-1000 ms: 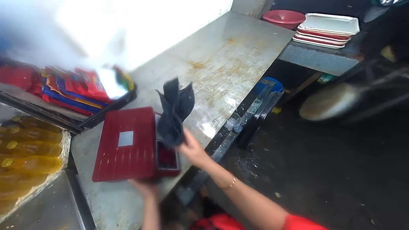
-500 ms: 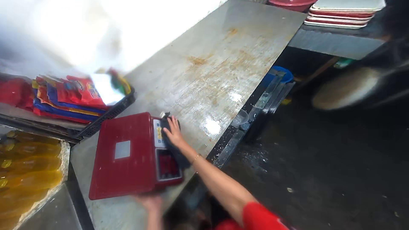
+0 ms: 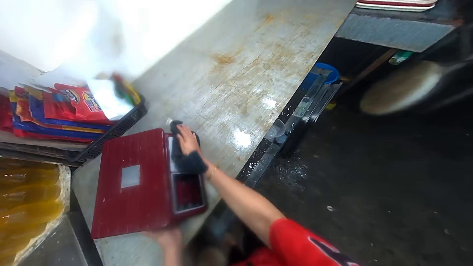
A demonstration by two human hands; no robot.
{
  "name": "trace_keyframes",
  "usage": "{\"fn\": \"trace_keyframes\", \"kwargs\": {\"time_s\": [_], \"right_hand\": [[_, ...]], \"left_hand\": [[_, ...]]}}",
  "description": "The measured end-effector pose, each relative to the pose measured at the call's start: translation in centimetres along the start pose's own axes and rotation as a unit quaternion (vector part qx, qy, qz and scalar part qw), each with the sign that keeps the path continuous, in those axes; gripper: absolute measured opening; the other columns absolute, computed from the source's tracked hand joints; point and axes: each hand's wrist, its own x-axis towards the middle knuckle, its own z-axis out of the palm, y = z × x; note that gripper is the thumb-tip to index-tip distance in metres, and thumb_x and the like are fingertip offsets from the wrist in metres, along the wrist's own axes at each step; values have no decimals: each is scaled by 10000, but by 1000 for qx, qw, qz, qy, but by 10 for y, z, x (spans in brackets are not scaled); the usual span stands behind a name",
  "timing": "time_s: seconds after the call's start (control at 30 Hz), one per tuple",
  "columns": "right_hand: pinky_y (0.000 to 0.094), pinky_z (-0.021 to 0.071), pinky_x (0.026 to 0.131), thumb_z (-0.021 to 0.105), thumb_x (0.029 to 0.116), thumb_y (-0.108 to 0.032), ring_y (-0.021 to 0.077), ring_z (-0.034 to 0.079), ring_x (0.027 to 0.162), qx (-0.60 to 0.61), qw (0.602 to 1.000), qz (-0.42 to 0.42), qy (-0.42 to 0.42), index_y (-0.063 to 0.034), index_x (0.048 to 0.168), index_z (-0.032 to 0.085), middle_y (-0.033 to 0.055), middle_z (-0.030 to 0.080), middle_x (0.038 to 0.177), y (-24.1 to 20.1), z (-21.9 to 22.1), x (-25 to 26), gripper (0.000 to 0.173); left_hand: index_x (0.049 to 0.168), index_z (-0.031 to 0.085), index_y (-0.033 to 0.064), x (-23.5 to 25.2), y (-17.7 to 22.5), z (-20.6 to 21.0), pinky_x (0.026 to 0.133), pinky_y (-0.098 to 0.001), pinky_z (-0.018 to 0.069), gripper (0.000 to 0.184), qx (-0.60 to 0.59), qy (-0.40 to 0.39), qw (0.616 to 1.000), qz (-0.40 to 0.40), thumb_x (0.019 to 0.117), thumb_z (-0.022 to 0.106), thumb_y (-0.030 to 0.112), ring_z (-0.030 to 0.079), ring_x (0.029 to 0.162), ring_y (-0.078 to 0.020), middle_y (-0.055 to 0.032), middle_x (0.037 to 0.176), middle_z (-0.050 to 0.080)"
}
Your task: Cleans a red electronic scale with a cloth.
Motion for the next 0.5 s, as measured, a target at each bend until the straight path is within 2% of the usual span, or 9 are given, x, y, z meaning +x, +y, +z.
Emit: {"fn": "trace_keyframes", "kwargs": {"time_s": [0.03, 0.07, 0.13, 0.2, 0.27, 0.33, 0.37, 0.43, 0.5], "right_hand": [[651, 127, 1257, 390, 1106, -242, 358, 197, 1576, -3, 1000, -19, -4, -116, 1597, 381, 161, 270, 1685, -3, 5, -28, 508], [655, 133, 1261, 400, 1093, -232, 367, 216, 1570, 1, 999, -45, -7, -122, 1584, 415, 173, 290, 1675, -8, 8, -70, 503], [674, 212, 1230, 469, 1056, -168, 423, 394, 1481, 23, 994, -110, -7, -63, 1476, 559, 232, 466, 1559, -11, 11, -158, 443], [666, 299, 1185, 506, 1011, -122, 454, 527, 1368, 37, 985, -168, 10, -16, 1295, 694, 259, 600, 1415, -3, 11, -200, 357], [629, 297, 1206, 513, 992, -55, 483, 491, 1388, 52, 987, -155, 7, 22, 1192, 734, 284, 580, 1425, -4, 3, -173, 308], [557, 258, 1252, 486, 1023, -45, 457, 391, 1469, 60, 995, -78, -11, 9, 1305, 683, 289, 494, 1510, -21, -11, -107, 348], [527, 266, 1256, 489, 1039, -60, 426, 383, 1481, 61, 997, -40, -7, -21, 1351, 661, 276, 492, 1516, -30, -14, -72, 358], [507, 337, 1223, 520, 1034, -53, 367, 429, 1458, 61, 997, -29, 28, -81, 1381, 650, 210, 528, 1504, -36, -7, -27, 371], [494, 392, 1191, 525, 1024, -37, 330, 473, 1431, 55, 995, -70, 48, -122, 1368, 670, 154, 546, 1503, -24, -3, -28, 383]], "left_hand": [[1475, 378, 222, 0, 0, 2, 964, -437, 560, 825, -3, 3, 1000, 6, 953, 108, 801, 624, 1212, -130, 22, 1305, 643], [1503, 346, 205, 0, -1, 3, 992, -432, 543, 830, -2, -3, 1000, 17, 964, 99, 786, 602, 1244, -131, 12, 1345, 620], [1527, 296, 162, -1, 0, 4, 1027, -381, 529, 837, 13, -21, 998, 51, 979, 103, 764, 584, 1273, -110, 9, 1375, 599], [1513, 333, 170, -2, 2, 4, 1015, -393, 538, 847, 3, -15, 999, 44, 970, 103, 777, 604, 1254, -125, 9, 1354, 625], [1509, 339, 196, -3, 2, 4, 1013, -427, 532, 840, -1, -1, 1000, 16, 963, 95, 786, 600, 1252, -140, 7, 1355, 616], [1489, 353, 201, -3, 1, 2, 996, -415, 540, 801, 3, 9, 1000, 15, 977, 113, 767, 609, 1232, -130, 18, 1328, 624], [1482, 361, 198, -3, 0, 1, 994, -411, 542, 794, 0, 7, 1000, 20, 978, 130, 767, 612, 1227, -127, 21, 1319, 628], [1485, 357, 202, -4, -2, 0, 997, -415, 541, 792, -1, 2, 999, 32, 977, 144, 771, 610, 1229, -126, 23, 1318, 627], [1496, 350, 206, -2, -3, 1, 1004, -424, 536, 798, -1, 4, 999, 38, 974, 151, 776, 602, 1241, -130, 18, 1335, 620]]}}
